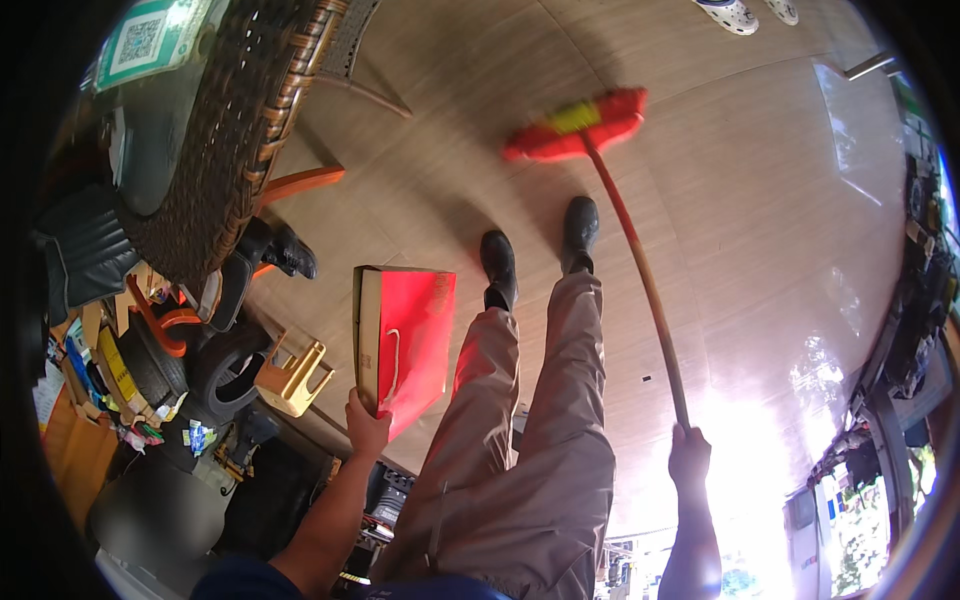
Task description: The person sweeps the floor of a workshop using a red broom and a dustpan. They move around equipment, tires, and a chair, sweeping debris into the dustpan and continuing across the room.
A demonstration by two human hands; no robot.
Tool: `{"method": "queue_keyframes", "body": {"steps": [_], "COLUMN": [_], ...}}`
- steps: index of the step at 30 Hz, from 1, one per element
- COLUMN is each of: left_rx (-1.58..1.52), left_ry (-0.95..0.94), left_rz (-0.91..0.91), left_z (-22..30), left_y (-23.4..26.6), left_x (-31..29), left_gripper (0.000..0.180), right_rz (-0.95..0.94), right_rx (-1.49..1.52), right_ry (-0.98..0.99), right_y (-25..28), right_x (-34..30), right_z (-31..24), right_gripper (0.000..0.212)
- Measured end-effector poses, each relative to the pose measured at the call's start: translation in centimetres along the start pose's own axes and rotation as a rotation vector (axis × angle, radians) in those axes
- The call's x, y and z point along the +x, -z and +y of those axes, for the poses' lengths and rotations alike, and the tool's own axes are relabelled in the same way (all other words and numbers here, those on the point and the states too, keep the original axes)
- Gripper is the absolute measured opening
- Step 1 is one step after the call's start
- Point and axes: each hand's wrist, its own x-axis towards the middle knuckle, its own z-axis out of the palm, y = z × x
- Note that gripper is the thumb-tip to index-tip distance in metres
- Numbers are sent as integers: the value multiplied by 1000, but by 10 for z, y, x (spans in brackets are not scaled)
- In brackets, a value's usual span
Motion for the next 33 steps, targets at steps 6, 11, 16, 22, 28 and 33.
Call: {"method": "queue_keyframes", "body": {"steps": [6, 11, 16, 22, 28, 33], "left_rx": [72, 149, 165, 121, 90, 76], "left_ry": [64, 73, 89, 67, -72, -255], "left_rz": [-16, -68, -40, 10, 41, 185], "left_z": [-4, -4, -30, -32, 39, 134], "left_y": [5, 15, 12, -6, -5, 10], "left_x": [-2, 2, -8, 6, 84, 147], "left_gripper": [74, 73, 73, 73, 72, 72], "right_rz": [-76, -72, -107, -140, -102, -219], "right_rx": [67, 73, -45, -89, 234, 621], "right_ry": [188, 299, 205, 32, 125, 141], "right_y": [10, -17, -36, 26, 47, 80], "right_x": [16, 60, 42, -10, 10, 33], "right_z": [-43, -204, -124, 39, -20, -156], "right_gripper": [36, 41, 40, 37, 32, 40]}}
